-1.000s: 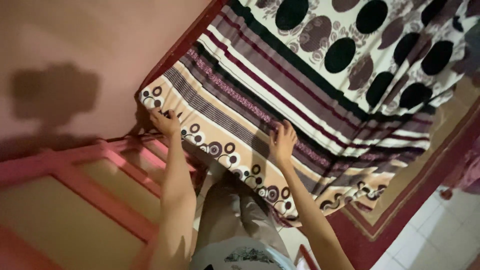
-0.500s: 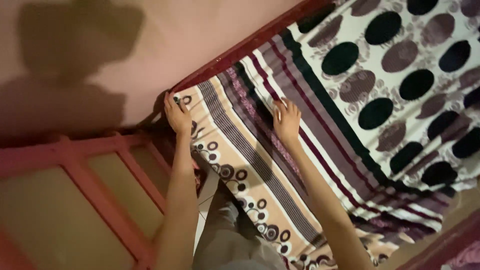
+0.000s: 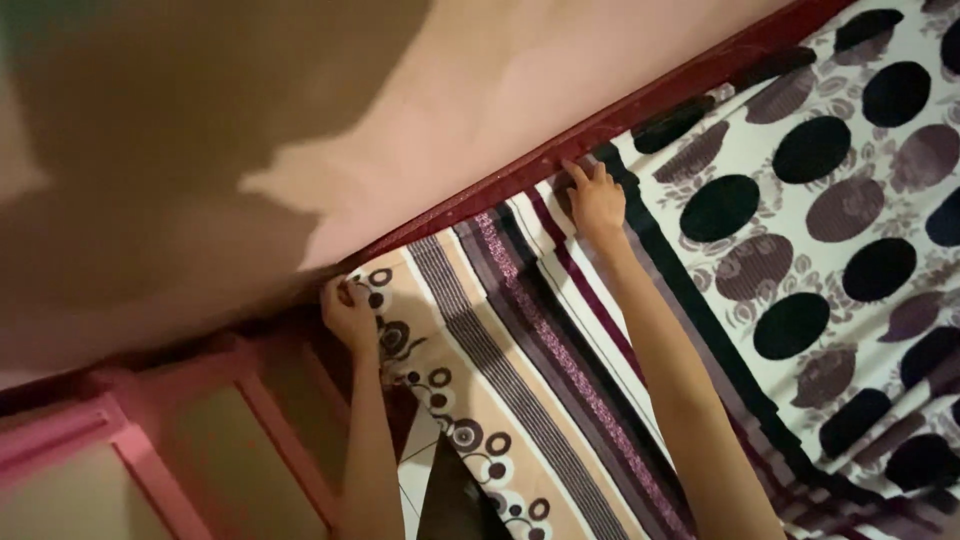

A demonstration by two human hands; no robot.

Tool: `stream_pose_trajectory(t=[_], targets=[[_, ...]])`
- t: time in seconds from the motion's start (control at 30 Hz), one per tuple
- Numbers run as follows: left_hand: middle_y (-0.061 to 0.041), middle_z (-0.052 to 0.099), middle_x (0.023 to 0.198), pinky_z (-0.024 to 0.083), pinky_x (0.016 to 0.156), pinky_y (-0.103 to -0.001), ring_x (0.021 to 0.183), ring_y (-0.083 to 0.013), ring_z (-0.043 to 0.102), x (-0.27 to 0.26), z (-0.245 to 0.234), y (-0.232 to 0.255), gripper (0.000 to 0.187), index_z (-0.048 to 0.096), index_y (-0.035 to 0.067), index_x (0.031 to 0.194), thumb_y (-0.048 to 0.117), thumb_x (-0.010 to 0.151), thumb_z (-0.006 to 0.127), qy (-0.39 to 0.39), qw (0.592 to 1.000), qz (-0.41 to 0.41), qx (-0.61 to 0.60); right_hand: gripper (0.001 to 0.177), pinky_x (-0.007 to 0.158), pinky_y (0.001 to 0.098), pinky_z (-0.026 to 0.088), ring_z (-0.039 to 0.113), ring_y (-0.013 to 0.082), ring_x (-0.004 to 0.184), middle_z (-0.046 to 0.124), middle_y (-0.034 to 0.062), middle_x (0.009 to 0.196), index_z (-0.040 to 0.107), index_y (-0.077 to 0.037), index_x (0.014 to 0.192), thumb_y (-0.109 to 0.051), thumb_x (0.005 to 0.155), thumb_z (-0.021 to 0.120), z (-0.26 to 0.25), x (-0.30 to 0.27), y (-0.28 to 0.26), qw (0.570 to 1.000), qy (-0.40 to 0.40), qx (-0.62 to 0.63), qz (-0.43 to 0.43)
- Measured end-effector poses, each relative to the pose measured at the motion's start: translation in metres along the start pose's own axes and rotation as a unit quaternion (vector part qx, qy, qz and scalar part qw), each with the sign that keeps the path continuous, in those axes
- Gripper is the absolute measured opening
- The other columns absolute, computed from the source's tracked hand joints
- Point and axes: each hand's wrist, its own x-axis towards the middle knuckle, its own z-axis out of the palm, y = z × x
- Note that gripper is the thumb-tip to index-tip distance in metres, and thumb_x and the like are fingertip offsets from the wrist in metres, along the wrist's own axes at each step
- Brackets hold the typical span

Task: The person unfolds a patterned bedsheet on a bed, smooths it out, and folds it into a compact stack. The person handles the sheet by hand, aligning edges and pressing down to flatten it before completing the fold.

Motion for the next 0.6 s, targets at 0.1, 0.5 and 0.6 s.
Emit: stream_pose_trajectory(t=[0.1,0.5,0.6], targets=[[-0.014,0.07,0.091,0.054,0.081,-0.04,0.09,-0.0332,0.07,0.0,0.016,-0.019,0.013,0.071,0.015,0.108,0.014,0.096,0.07,0.057,0.984,-0.128,-0.114,0.031,0.078,0.0441,0.055,0.07,0.0316,0.095,0.063,0.0078,0.121,0.066,-0.029,0.121,-0.033,0.091,0.074,0.015,0.009,0.001,0.999,0.029,-0.018,-0.012],[-0.021,0.047,0.151,0.034,0.117,-0.057,0.141,-0.0405,0.044,0.038,-0.015,0.042,0.06,0.048,0.007,0.149,0.034,0.1,0.071,-0.014,0.863,-0.339,-0.375,0.047,0.106,0.049,0.04,0.06,0.0277,0.119,0.066,0.0069,0.12,0.054,-0.018,0.125,-0.053,0.095,0.066,0.031,0.015,-0.06,0.994,0.098,0.046,0.024],[-0.03,0.05,0.144,0.03,0.117,-0.064,0.138,-0.0505,0.042,0.021,-0.019,0.051,0.059,0.04,0.005,0.147,0.041,0.106,0.06,-0.108,0.942,-0.237,-0.21,0.039,0.102,0.0523,0.036,0.049,0.0331,0.128,0.05,0.0056,0.149,0.055,-0.027,0.132,-0.055,0.105,0.047,0.004,0.006,-0.073,0.998,0.052,0.003,0.02]])
